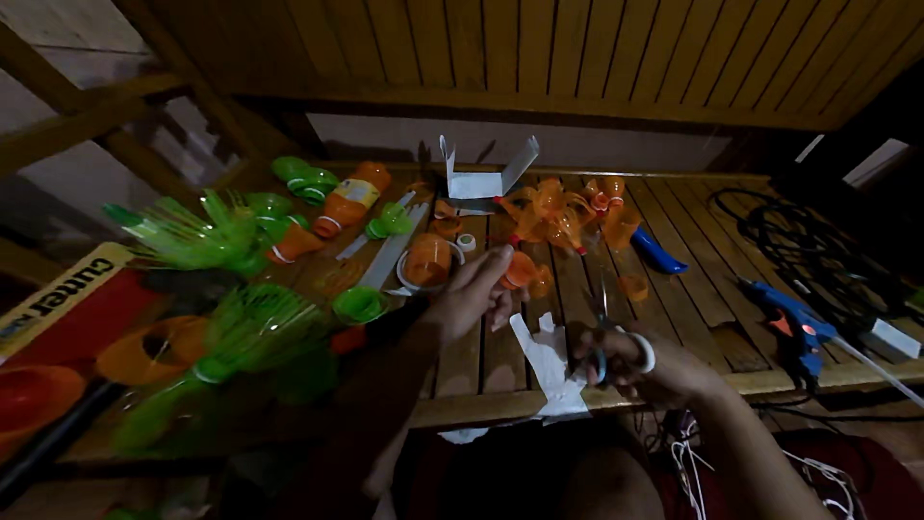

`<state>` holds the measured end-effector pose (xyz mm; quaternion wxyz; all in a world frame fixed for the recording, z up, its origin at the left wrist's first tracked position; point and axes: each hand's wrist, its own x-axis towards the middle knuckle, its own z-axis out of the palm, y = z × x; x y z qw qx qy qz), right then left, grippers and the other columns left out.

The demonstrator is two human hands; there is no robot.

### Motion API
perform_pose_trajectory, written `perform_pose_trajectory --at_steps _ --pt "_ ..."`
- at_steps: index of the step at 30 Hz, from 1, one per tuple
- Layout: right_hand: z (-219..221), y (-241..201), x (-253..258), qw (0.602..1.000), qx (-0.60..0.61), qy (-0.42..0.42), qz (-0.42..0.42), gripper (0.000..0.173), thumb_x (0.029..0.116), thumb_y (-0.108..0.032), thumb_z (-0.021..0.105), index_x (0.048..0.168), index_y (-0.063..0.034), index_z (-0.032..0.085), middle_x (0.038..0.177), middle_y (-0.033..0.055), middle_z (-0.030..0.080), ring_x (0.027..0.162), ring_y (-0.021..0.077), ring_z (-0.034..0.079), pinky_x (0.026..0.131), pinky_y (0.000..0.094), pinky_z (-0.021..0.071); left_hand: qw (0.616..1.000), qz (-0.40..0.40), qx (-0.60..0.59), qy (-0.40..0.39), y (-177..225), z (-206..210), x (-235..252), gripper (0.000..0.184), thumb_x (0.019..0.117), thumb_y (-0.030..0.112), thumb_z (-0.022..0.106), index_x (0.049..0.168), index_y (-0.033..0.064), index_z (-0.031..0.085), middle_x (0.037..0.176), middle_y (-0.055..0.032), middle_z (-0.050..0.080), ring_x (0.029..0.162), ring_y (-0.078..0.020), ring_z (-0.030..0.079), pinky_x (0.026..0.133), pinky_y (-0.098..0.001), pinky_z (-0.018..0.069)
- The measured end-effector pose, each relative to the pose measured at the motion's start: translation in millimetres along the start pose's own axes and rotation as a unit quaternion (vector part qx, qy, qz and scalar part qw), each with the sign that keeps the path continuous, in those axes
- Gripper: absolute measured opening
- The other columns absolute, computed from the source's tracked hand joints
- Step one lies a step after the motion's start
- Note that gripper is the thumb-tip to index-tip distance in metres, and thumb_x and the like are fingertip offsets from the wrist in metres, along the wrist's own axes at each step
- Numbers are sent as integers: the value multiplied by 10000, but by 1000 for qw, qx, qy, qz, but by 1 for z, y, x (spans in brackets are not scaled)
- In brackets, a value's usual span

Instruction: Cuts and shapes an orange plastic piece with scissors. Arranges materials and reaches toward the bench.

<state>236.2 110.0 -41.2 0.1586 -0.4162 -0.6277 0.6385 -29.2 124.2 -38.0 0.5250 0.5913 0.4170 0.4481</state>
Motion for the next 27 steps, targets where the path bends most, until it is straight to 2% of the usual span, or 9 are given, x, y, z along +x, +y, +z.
perform_pose_trajectory --at_steps 2,4,7,10,14,18,22,24,27 --pt "2 0 -2 997 -29 64 -43 165 1022 -248 577 1073 -114 659 829 -91 693 582 -35 567 518 138 474 999 23 -30 -25 -1 2 -4 342 1116 247 250 1235 63 512 910 -1 663 571 -23 560 563 -171 509" --pt "6 1 -4 988 -9 103 -118 249 957 -168 674 1191 -92 636 905 -85 713 628 -42 586 545 128 486 996 38 -62 -41 0 7 -10 280 1106 228 273 1217 87 488 932 19 654 595 -12 564 576 -162 507" --pt "19 5 -4 957 45 146 -248 206 918 -129 722 1115 -116 665 799 -130 686 616 -67 580 539 107 472 992 89 -72 -53 -1 16 -21 252 1097 305 327 1200 180 520 846 103 625 610 30 550 568 -124 478" --pt "38 10 -8 941 92 141 -294 178 940 -289 721 1063 -171 670 795 -175 627 640 -90 548 554 94 454 985 169 -4 -19 1 28 -36 234 1085 349 451 1251 204 530 890 145 589 701 54 555 648 -127 493" --pt "61 24 -12 948 92 56 -299 540 968 -509 630 1262 -59 573 939 -143 581 802 -75 539 700 115 468 969 239 53 36 11 41 -53 369 1016 243 595 1339 89 504 1156 120 625 906 44 619 800 -148 552" --pt "75 21 -21 932 81 76 -345 251 951 -195 682 1153 -54 633 1001 -102 703 933 -39 643 803 157 541 936 325 111 82 13 44 -65 329 964 284 685 1272 181 627 1240 170 655 1101 54 625 930 -159 550" --pt "88 18 -28 916 148 39 -370 243 902 -4 711 1125 -57 629 1091 -20 750 1043 57 705 899 237 584 876 433 194 85 12 39 -68 183 1016 232 625 1194 194 603 1299 153 613 1246 63 539 1029 -132 472" --pt "96 16 -31 917 167 34 -360 157 930 -99 718 1058 -61 636 930 -68 708 864 -9 679 768 182 578 868 439 214 92 17 38 -75 134 1043 206 579 1157 150 620 1284 125 623 1222 85 529 1028 -107 436" --pt "105 17 -35 934 146 5 -326 451 986 -438 633 1134 -13 598 844 -109 598 759 -64 563 682 140 486 854 459 229 92 22 39 -81 127 1054 188 561 1153 160 635 1295 129 626 1237 81 533 1043 -110 438"
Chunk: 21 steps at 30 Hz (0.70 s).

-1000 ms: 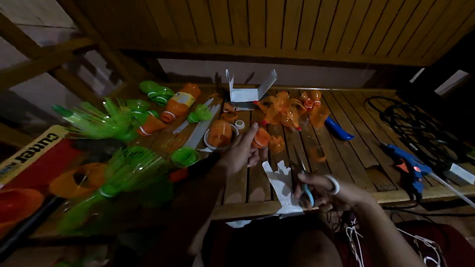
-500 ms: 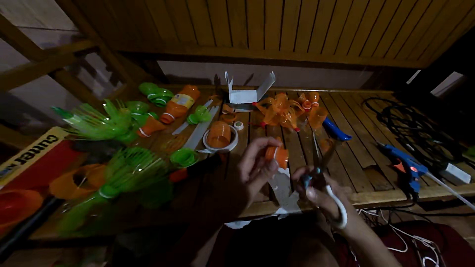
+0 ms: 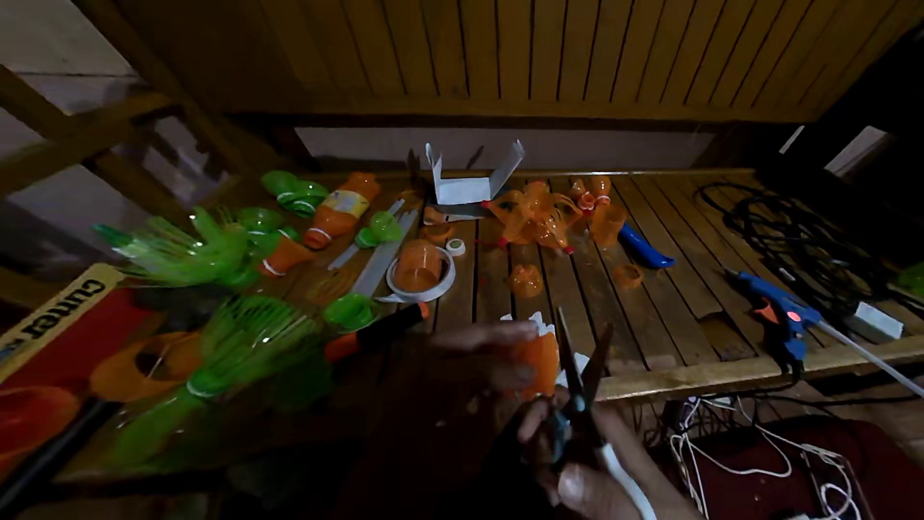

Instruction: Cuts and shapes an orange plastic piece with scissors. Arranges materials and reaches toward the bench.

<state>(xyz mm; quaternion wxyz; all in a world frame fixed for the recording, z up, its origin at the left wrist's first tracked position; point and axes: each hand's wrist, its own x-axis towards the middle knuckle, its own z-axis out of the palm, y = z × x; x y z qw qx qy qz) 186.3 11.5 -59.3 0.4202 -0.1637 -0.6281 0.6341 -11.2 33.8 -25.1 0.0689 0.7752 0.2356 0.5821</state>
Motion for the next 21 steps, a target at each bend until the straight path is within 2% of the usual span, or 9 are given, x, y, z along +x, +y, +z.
perform_pose_trajectory --at_steps 2,3,7,11,15,21 --pt "4 -2 -3 999 -30 -15 20 585 1006 -509 566 1180 49 591 832 -56 629 758 -29 592 698 173 512 998 30 49 -11 3 -1 0 108 1060 217 556 1114 141 609 1260 72 623 1227 47 544 1037 -121 435" --pt "6 -4 -4 998 -50 -20 31 581 1021 -490 547 1178 67 588 816 -37 634 749 -16 600 697 184 516 997 43 65 -13 4 0 0 106 1062 217 546 1086 129 601 1240 44 627 1224 27 555 1037 -132 443" --pt "14 -20 -2 989 -138 -26 39 368 1037 -287 500 1032 77 557 743 19 526 654 13 509 612 174 437 994 78 70 -4 5 3 -4 82 1052 155 561 1036 97 617 1197 -13 660 1224 -47 599 1039 -190 489" --pt "17 -26 0 981 -193 -21 23 312 1019 -217 516 998 91 567 763 58 531 688 29 499 627 169 408 994 97 56 11 3 6 -10 53 1021 119 616 1066 105 641 1233 0 659 1257 -84 596 1055 -231 509" --pt "18 -28 1 977 -213 -4 16 268 1002 -173 546 964 90 580 740 71 545 674 30 510 624 163 415 996 88 12 5 9 6 -14 109 1025 102 605 1104 100 680 1289 19 658 1303 -106 573 1085 -263 501" --pt "16 -24 0 970 -243 6 2 275 1006 -168 543 952 98 590 713 76 541 648 20 501 610 149 412 995 98 16 26 7 8 -15 106 1011 76 616 1099 86 675 1269 5 662 1271 -133 604 1059 -291 533"
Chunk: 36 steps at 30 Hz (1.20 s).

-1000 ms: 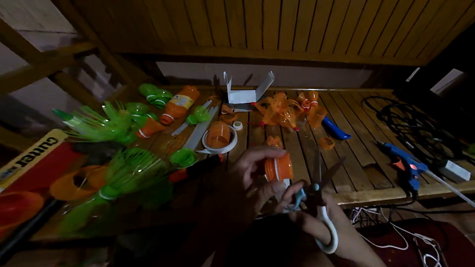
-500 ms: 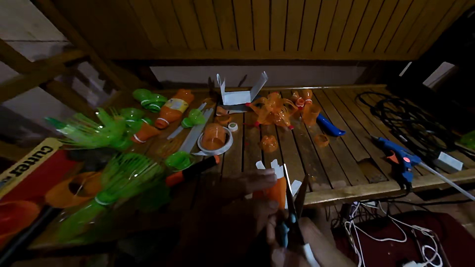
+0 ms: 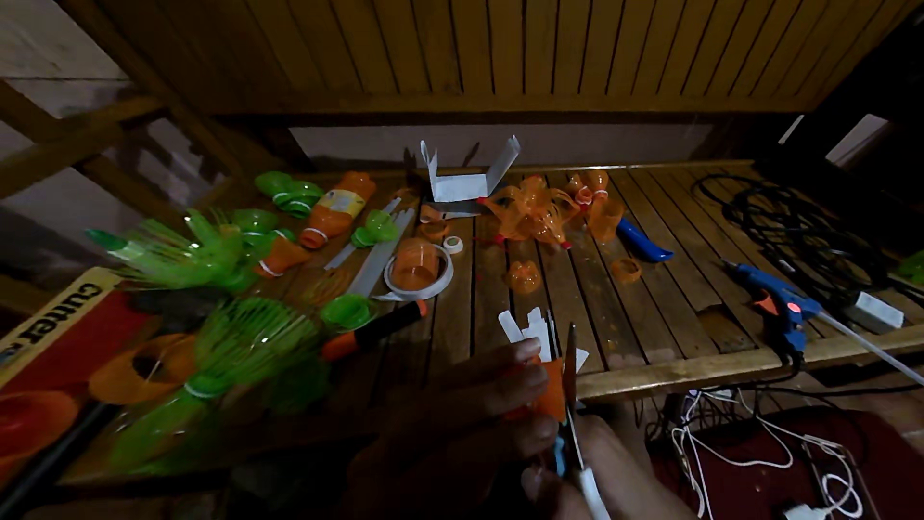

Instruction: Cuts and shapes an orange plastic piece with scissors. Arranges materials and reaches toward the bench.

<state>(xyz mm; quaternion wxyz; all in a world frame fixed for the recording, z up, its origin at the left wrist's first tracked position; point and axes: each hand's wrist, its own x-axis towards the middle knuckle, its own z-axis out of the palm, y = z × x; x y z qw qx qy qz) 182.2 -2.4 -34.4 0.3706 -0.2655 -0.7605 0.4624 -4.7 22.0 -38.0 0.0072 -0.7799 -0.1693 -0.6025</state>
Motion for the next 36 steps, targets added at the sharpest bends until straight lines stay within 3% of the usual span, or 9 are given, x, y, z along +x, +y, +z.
perform_pose_trajectory --at_steps 14,20,24,28,36 --pt "-2 15 -2 1000 -9 -1 -11 189 963 -84 541 932 100 575 690 79 526 609 13 485 570 132 389 999 -37 -4 -7 -4 1 -1 99 1020 89 609 1104 88 662 1248 8 669 1232 -91 623 1035 -267 546" --pt "-1 26 2 999 16 24 -16 149 935 -63 570 833 45 548 635 0 457 566 -73 397 533 70 314 997 -66 25 -31 -5 -3 3 132 1035 149 603 1159 115 632 1287 58 647 1247 19 564 1031 -140 473" --pt "-7 21 3 1000 6 -6 22 155 961 -94 573 900 48 564 674 12 483 578 -43 428 539 101 345 994 -98 -11 -43 -9 -7 3 197 1011 162 647 1206 130 645 1304 74 662 1235 23 584 1019 -140 491" --pt "-8 24 1 1000 14 4 17 273 998 -215 581 888 35 582 702 -4 509 630 -65 459 588 90 376 991 -99 -61 -67 -11 -4 2 181 1008 146 650 1183 100 652 1289 39 679 1232 8 590 1015 -144 489" --pt "-3 31 0 998 51 30 7 107 917 -48 578 833 12 551 659 -53 471 589 -112 413 552 55 337 986 -132 -79 -62 -9 -5 4 224 995 161 670 1211 104 652 1299 32 683 1197 6 614 958 -126 513"
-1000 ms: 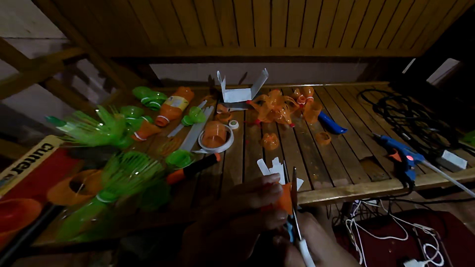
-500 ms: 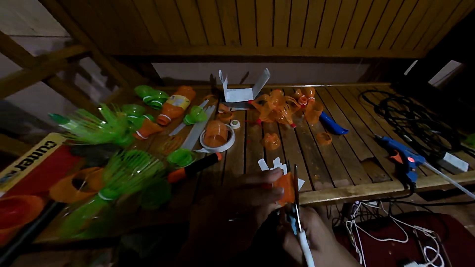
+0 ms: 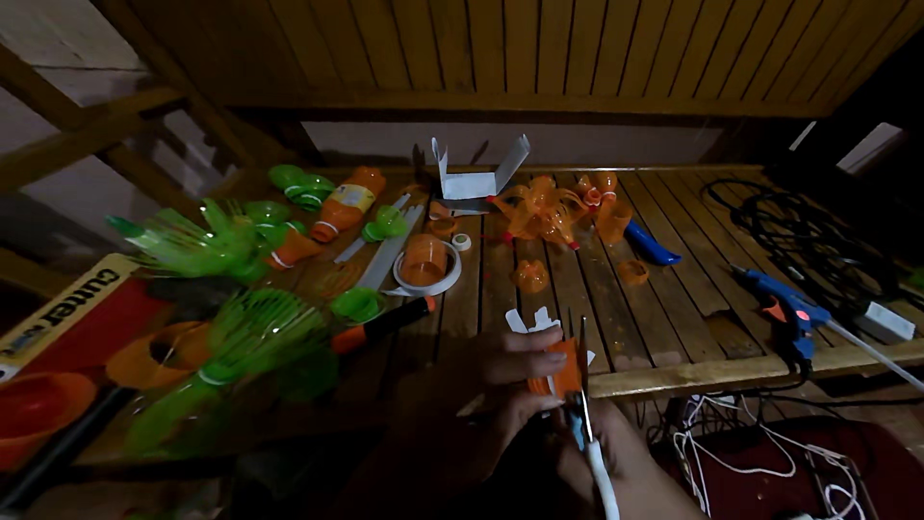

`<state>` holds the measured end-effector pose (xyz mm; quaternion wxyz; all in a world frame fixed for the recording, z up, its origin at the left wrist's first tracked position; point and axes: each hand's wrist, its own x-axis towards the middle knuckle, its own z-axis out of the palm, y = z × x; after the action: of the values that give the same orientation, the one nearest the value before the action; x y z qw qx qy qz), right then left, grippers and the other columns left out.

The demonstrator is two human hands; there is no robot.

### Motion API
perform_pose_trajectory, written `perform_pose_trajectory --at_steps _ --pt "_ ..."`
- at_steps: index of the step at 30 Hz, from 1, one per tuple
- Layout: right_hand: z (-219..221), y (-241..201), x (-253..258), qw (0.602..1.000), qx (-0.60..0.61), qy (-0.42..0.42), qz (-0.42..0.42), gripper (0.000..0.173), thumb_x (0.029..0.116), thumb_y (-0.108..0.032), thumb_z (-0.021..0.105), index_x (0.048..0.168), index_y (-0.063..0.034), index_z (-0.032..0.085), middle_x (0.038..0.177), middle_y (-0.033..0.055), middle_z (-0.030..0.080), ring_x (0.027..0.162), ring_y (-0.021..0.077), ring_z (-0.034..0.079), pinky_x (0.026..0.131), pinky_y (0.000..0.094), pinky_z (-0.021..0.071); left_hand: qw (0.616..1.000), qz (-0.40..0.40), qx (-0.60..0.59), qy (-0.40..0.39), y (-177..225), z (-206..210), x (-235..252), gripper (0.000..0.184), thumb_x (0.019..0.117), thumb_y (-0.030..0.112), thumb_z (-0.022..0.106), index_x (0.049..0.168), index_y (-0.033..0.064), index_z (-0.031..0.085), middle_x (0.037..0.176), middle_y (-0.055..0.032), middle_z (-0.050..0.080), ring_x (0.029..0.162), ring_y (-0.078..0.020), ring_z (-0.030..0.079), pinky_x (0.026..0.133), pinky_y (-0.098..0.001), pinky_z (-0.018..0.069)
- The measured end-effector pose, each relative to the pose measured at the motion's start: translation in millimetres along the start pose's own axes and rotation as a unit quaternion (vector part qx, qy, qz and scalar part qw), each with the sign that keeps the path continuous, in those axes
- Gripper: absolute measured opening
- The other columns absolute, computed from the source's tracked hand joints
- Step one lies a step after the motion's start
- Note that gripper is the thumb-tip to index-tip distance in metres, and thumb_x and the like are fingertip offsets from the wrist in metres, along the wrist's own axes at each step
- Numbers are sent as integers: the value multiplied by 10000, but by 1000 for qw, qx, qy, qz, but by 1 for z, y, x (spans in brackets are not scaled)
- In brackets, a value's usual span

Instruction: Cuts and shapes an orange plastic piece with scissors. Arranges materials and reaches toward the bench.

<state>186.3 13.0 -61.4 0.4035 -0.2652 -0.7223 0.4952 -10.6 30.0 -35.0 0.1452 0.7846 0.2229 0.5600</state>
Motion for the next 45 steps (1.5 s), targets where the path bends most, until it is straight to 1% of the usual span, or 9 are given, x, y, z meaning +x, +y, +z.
perform_pose_trajectory --at_steps 6,12,17,25,30,34,37,42,45 --pt "-7 -6 2 999 14 -12 29 103 943 -69 590 859 -15 559 671 -94 483 608 -141 431 570 45 361 996 -54 -77 -2 6 -5 -2 299 985 174 681 1280 126 657 1330 58 674 1214 -28 625 983 -179 544" --pt "-11 -11 -1 996 19 -72 50 307 997 -285 598 986 21 567 758 -47 501 664 -79 457 609 94 385 993 -32 -109 -4 7 -14 4 310 952 55 693 1261 64 675 1325 42 684 1250 -52 613 1036 -212 524" --pt "-7 -21 1 996 -45 -64 43 287 985 -229 593 949 56 589 736 26 532 662 -19 485 603 136 393 994 -22 -98 -33 7 -12 3 269 989 91 656 1258 86 667 1332 36 675 1283 -39 582 1043 -194 501" --pt "-7 -15 0 997 -27 -57 36 191 980 -149 573 886 17 557 682 -21 481 598 -65 440 555 94 359 997 -9 -72 -12 4 -5 -3 248 988 103 668 1236 92 668 1331 26 676 1269 -56 598 1035 -198 517" --pt "-2 -11 -3 999 -38 -27 3 143 936 -75 575 851 38 555 674 5 495 607 -69 448 570 79 360 996 1 -87 -4 1 -1 -5 252 991 112 669 1240 78 663 1321 -3 683 1272 -91 608 1037 -225 529" --pt "-3 -12 -5 999 -29 -21 24 117 936 -48 579 854 34 562 674 -29 495 610 -98 437 575 63 356 996 -20 -87 -9 4 -3 -5 272 985 129 680 1254 97 658 1333 29 677 1265 -67 607 1028 -206 530" --pt "-6 -11 -6 999 -30 -30 24 130 946 -62 588 868 39 571 682 -20 508 621 -98 443 584 64 362 993 -29 -113 -12 6 -4 -4 282 977 117 687 1255 91 650 1328 22 679 1256 -68 614 1014 -205 540" --pt "-12 -13 -6 998 -6 -56 27 303 1008 -257 596 964 42 573 758 -29 520 688 -92 470 639 76 393 989 -61 -136 -20 12 -10 -1 299 977 96 675 1275 86 666 1350 48 669 1266 -39 597 1031 -192 516" --pt "-12 -22 -5 996 -41 -67 42 312 993 -244 607 986 67 589 758 24 548 686 -37 496 631 119 406 987 -50 -152 -27 11 -9 1 305 957 39 682 1260 66 664 1346 27 672 1285 -65 593 1042 -213 519"
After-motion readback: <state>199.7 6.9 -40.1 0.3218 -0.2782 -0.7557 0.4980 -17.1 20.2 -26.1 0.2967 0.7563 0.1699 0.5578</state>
